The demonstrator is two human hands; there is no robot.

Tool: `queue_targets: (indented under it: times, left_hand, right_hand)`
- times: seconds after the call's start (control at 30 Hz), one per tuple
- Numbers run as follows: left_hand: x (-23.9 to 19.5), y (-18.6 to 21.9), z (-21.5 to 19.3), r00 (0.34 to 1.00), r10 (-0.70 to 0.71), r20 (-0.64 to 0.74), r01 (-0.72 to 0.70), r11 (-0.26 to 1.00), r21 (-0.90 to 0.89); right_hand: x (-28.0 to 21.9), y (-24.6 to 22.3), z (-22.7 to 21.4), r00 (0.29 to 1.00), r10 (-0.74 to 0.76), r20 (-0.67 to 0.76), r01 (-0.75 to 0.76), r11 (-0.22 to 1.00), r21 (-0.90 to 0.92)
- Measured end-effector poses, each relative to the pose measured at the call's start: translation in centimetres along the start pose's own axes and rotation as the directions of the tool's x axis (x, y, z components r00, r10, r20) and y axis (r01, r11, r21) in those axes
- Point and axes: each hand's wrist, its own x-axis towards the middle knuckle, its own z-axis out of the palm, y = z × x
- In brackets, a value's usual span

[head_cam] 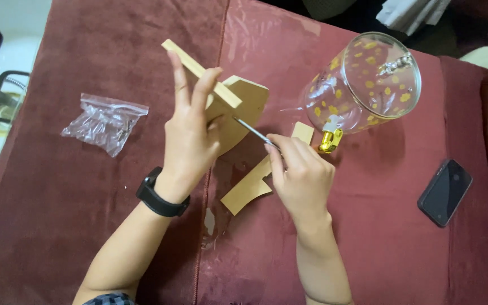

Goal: The person assembles a wooden stand by inserting dowels and tightening screws with a screwdriver. They attach several wooden pieces to a circular base, repeatedly adjusting and securing them.

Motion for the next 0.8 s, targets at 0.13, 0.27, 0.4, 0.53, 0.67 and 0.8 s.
queue_targets:
  times: [0.13, 0.27, 0.4, 0.53, 0.67, 0.8]
  left_hand:
    - [-0.2, 0.5, 0.1, 0.999, 0.027, 0.019, -0.027, 1.0, -0.011]
    - [-0.5, 0.5, 0.4, 0.997, 0.068, 0.019, -0.068, 0.998, 0.009]
    - [-0.6, 0.6, 0.4, 0.998, 0.056, 0.033, -0.058, 0.997, 0.042]
    - [-0.5, 0.9, 0.1, 0.998, 0.058, 0.037, -0.059, 0.997, 0.04]
    - [-0.6, 1.0, 0.1, 0.998, 0.054, 0.042, -0.056, 0.998, 0.037]
    - [-0.8, 0.7, 0.9, 0.996, 0.082, 0.019, -0.083, 0.995, 0.061]
  right_hand:
    - [-0.3, 0.5, 0.6, 0.986, -0.034, -0.163, 0.032, 0.999, -0.015]
    - [-0.2, 0.4, -0.2, 0.974, -0.079, -0.21, 0.088, 0.996, 0.035]
    - [-0.3, 0.1, -0.1, 0.968, -0.103, -0.231, 0.113, 0.993, 0.028]
    - [-0.1, 0.2, 0.2, 0.966, -0.118, -0.231, 0.12, 0.993, -0.004]
    - [0.0, 0.8, 0.0, 0.964, -0.209, -0.163, 0.206, 0.978, -0.032]
    - [0.5, 1.2, -0.7, 0.937, -0.315, -0.148, 0.292, 0.944, -0.155]
